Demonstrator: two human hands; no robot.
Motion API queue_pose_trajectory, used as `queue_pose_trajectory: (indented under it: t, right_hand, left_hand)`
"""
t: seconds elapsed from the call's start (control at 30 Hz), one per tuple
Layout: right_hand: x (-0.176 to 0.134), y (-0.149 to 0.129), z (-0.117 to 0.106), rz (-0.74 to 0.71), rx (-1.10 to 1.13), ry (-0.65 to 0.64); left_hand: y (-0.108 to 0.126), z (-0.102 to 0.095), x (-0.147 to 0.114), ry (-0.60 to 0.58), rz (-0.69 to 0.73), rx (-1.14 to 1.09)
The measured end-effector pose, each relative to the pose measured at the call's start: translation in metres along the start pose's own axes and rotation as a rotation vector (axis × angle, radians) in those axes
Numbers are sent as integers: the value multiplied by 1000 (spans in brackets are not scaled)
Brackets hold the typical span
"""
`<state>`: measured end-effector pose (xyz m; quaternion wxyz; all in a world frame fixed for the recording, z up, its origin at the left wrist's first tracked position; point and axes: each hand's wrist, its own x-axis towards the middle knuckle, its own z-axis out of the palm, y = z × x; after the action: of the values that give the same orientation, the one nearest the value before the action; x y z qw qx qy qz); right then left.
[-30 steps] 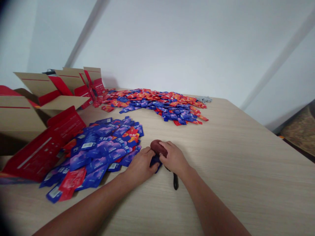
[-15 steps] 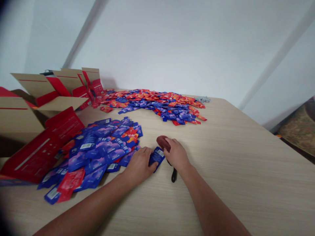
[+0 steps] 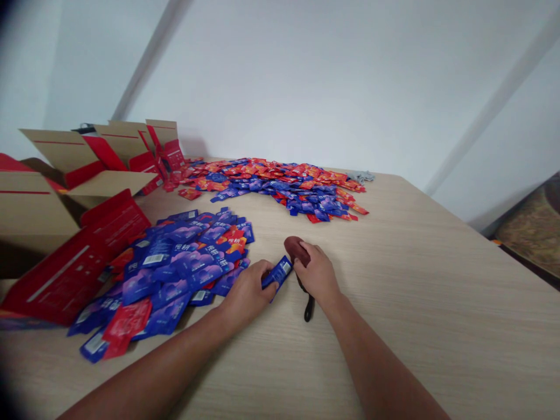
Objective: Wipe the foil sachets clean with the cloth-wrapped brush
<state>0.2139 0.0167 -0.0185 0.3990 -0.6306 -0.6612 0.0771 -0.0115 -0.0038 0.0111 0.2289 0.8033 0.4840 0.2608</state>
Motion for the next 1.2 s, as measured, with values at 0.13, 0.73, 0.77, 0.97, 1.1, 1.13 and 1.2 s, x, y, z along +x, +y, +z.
queue_pose_trajectory:
  t: [0.13, 0.73, 0.77, 0.97, 1.1, 1.13, 1.2]
  right_hand:
    - [1, -5, -4, 40, 68, 107]
    - [-7, -25, -10, -141, 282, 89]
    - [-8, -26, -10, -185, 299, 49]
    - [-9, -23, -6, -341, 196, -260]
    - [-6, -18, -2, -297, 82, -274]
    - [-6, -16, -1, -287, 64, -272]
    - [-5, -14, 1, -258, 35, -259]
  left_hand:
    - [-1, -3, 0, 81, 135, -12]
    - [-5, 2, -1, -28, 267, 195]
    - [-6, 3, -1, -41, 274, 198]
    - [-4, 5, -2, -62, 281, 192]
    - [-3, 4, -1, -64, 275, 178]
    - [-3, 3, -1, -64, 275, 180]
    - [-3, 3, -2, -69, 277, 187]
